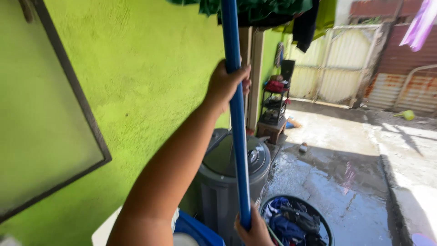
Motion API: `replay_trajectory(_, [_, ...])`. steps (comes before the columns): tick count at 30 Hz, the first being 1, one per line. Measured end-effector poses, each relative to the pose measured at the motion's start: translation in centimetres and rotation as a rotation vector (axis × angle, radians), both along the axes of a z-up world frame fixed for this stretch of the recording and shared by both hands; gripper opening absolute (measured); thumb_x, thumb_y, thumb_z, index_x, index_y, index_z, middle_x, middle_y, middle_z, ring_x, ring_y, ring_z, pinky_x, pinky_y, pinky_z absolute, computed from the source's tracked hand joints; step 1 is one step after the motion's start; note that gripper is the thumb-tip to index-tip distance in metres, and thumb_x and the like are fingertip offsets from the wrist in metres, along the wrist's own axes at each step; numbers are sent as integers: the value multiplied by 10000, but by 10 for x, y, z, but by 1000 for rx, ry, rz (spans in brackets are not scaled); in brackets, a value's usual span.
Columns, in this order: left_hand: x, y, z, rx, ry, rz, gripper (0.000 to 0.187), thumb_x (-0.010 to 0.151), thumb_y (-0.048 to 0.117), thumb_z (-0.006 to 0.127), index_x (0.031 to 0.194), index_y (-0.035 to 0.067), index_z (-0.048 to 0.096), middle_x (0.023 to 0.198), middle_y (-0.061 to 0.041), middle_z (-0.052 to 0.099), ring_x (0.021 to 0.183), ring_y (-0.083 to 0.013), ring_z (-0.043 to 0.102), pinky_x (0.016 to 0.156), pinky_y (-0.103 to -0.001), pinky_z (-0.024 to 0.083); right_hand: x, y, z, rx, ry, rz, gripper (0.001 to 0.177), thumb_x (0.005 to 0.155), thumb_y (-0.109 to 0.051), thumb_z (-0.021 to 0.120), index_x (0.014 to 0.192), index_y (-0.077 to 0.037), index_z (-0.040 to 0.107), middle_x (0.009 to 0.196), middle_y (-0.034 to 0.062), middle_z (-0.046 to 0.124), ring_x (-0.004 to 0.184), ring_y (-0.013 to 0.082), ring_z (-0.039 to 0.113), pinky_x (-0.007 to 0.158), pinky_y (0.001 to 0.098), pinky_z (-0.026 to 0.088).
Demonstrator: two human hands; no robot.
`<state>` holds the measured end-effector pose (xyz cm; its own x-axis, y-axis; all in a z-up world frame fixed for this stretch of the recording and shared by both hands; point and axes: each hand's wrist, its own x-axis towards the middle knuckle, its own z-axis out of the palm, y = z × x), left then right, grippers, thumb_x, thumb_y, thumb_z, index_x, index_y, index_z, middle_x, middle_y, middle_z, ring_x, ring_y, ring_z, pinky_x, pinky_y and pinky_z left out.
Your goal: Manually wash clothes in a basin, rinse them, and hang them to dry.
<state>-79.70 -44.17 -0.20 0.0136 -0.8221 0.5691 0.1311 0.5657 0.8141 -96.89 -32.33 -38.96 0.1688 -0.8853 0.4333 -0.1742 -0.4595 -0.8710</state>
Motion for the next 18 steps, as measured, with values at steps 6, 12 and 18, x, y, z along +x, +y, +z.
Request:
replay_trajectory(6, [48,67,17,-154,34,194,326,877,273,753,1086,82,593,850,-48,702,735,-152,747,624,-342,668,-6,44,-157,627,291,290,303,813,-184,845,1036,-43,696,882,81,728,854,152,717,862,300,569])
replay_trajectory(12, [106,164,-38,-67,85,281,203,992,191,676,887,18,688,788,-123,734,702,-196,752,690,-374,676,8,121,-112,859,583,736,360,869,-274,801,1126,-71,650,1028,55,713,1018,169,695,972,360,551])
replay_trajectory(18, [129,330,-78,-69,-97,737,184,1066,171,658,968,23,607,794,-39,626,631,-157,659,605,-323,589,11,153,-167,654,695,961,471,879,-270,782,1260,-57,604,1145,89,722,1102,212,698,1005,360,537])
